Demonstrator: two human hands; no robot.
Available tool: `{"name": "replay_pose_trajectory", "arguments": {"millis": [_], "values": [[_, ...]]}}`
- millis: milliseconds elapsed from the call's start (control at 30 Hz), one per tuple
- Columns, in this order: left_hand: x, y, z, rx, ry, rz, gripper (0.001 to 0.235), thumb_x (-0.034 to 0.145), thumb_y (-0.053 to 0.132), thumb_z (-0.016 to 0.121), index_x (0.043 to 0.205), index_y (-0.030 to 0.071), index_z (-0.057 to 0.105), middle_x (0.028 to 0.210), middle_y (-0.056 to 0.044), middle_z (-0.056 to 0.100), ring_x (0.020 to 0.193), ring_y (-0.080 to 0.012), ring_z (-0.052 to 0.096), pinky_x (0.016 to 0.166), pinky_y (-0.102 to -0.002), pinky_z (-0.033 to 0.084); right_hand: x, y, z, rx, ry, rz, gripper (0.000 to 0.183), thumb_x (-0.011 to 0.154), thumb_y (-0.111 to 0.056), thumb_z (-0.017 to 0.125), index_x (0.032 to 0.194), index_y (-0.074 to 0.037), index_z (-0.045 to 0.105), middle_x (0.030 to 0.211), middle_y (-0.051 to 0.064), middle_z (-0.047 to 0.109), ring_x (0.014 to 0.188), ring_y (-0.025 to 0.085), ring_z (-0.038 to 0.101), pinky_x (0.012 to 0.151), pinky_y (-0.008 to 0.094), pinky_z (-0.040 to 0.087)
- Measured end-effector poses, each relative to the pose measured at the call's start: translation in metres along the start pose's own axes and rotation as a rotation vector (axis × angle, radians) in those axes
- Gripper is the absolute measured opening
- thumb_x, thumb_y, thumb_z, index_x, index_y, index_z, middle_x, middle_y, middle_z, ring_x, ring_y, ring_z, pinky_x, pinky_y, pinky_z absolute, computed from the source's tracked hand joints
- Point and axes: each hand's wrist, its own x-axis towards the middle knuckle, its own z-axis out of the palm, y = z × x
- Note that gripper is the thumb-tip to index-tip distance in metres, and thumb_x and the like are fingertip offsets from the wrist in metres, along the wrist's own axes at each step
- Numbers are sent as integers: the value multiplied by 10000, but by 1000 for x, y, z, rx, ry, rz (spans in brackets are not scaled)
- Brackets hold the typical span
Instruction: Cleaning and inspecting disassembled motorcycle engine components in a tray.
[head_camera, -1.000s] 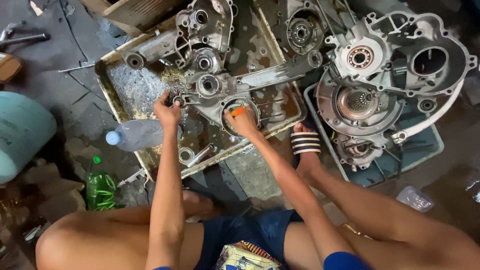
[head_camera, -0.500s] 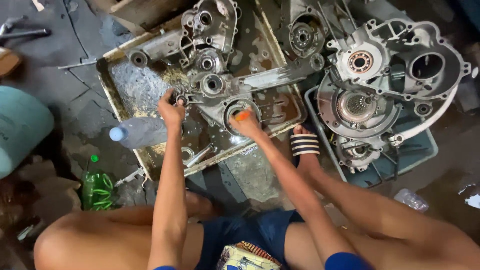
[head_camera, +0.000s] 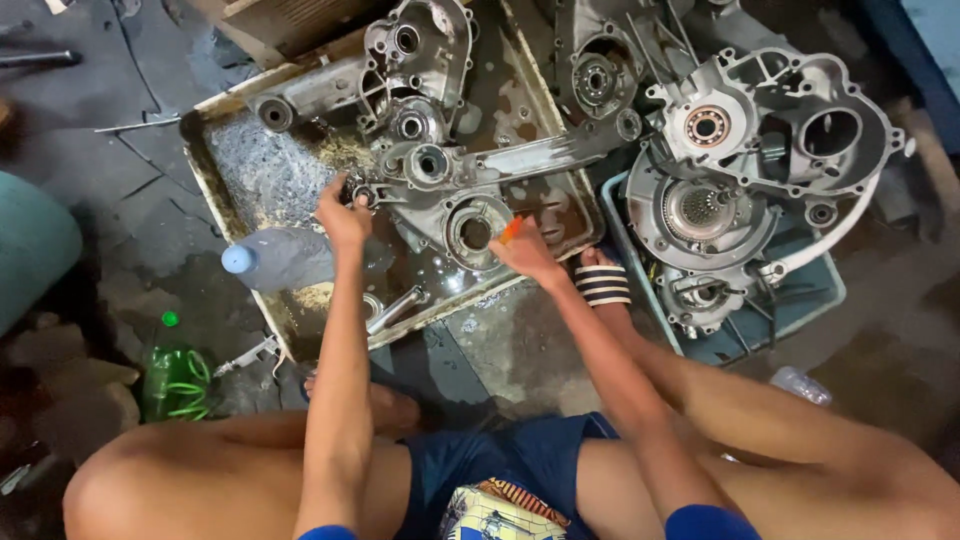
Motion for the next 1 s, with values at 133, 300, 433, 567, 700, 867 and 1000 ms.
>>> {"name": "replay_pose_trajectory", "arguments": {"millis": [133,300,433,567,700,867,1000], "values": [[-2,1,3,54,-2,48,494,785,49,872,1250,145,734,1058,-182,728,1047,-415,705,913,-482,605,-18,-42,-26,-197,160,-96,420,859,-323,744,699,61,688,699,303,681,829,505,685,1083,581,365],[-6,4,8,46,75,169,476,756,4,869,1210,60,740,990,-191,715,984,-446,699,923,-514,565,-20,-65,-51,-340,160,-50,500,975,-382,642,577,-82,606,558,138,622,667,380,666,1005,599,410],[-12,13,4,7,88,213,484,739,-39,865,1202,13,730,1000,-240,704,976,-494,677,918,-568,540,-38,2,-4,-532,292,-169,486,950,-398,630,601,-59,609,529,113,568,660,348,650,1057,530,431],[-12,8,10,-4,79,208,493,754,-28,858,1223,41,722,1013,-226,700,995,-482,674,943,-558,518,-34,20,0,-458,360,-377,126,871,-238,651,792,-144,678,553,101,535,581,352,541,778,502,427],[-15,9,10,-30,78,191,499,756,-1,870,1226,86,725,1035,-178,695,1014,-443,675,979,-515,501,-29,-49,-27,-117,238,102,538,887,-374,663,487,-22,594,559,198,629,705,449,671,1049,496,414],[-12,9,12,-31,64,188,500,768,21,870,1240,93,722,1032,-171,686,1021,-436,669,991,-504,495,-22,-5,1,-258,369,23,453,881,-406,679,496,-177,608,535,84,635,612,295,660,910,395,423],[-16,16,9,-131,65,159,468,822,12,836,1268,23,695,983,-218,662,964,-486,638,978,-521,494,-31,-31,-15,-238,415,-19,488,924,-368,653,490,-159,574,475,98,584,533,326,613,825,385,406]]}}
